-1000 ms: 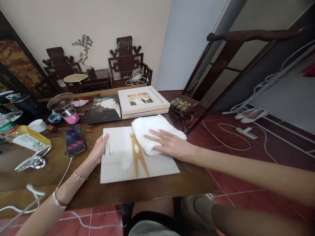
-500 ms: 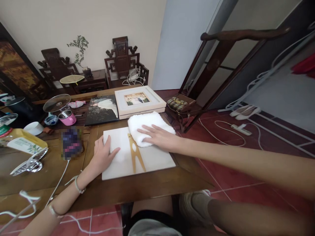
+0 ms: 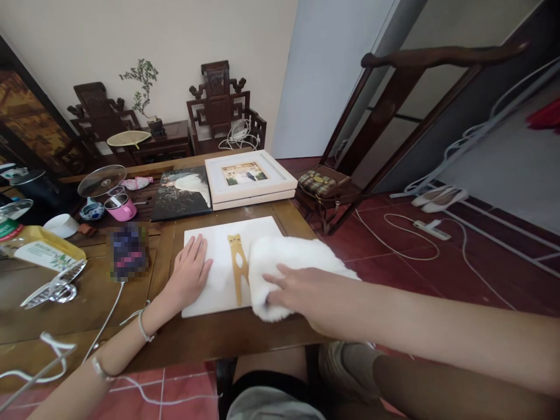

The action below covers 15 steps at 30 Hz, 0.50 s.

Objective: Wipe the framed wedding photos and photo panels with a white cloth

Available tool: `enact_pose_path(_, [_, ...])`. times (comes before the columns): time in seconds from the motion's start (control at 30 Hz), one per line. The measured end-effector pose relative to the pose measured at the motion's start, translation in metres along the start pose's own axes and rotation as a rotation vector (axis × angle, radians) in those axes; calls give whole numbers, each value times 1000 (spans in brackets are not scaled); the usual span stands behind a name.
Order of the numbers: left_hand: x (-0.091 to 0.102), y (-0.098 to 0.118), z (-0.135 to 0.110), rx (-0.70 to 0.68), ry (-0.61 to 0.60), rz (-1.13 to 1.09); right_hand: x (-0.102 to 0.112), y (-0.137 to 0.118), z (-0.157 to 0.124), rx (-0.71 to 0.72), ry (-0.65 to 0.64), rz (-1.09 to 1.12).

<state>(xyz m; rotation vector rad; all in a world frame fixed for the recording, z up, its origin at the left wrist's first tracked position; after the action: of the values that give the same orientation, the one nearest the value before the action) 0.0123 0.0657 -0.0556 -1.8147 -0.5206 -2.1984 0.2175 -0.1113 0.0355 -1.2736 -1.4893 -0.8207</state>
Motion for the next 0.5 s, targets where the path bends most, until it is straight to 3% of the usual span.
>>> enact_pose_path(0.07, [1,2,0,2,-12,17,10,-11,-12,16,-117,2])
enact_pose_path(0.13, [3,4,-1,-3,-21,40,17,-14,-17,11,-146,6])
enact_pose_path(0.3, [6,6,0,-35,-73,62,18,8,-3,-49,-47,8])
enact_pose_path(0.5, [10,6,0,-37,-97,54,3,58,46,0,102,-102])
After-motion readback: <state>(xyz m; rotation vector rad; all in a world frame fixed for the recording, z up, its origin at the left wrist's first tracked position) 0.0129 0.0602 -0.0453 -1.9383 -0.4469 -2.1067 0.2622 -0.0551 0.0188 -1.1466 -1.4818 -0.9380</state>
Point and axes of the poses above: each hand's wrist, its own z-axis towards the middle knuckle, its own x-axis out of the back of the hand, y = z × x, the point moved 1 cm from there along z, towards the middle knuckle, and after that the axes turned 11 degrees about -x, right-handed, at the moved point
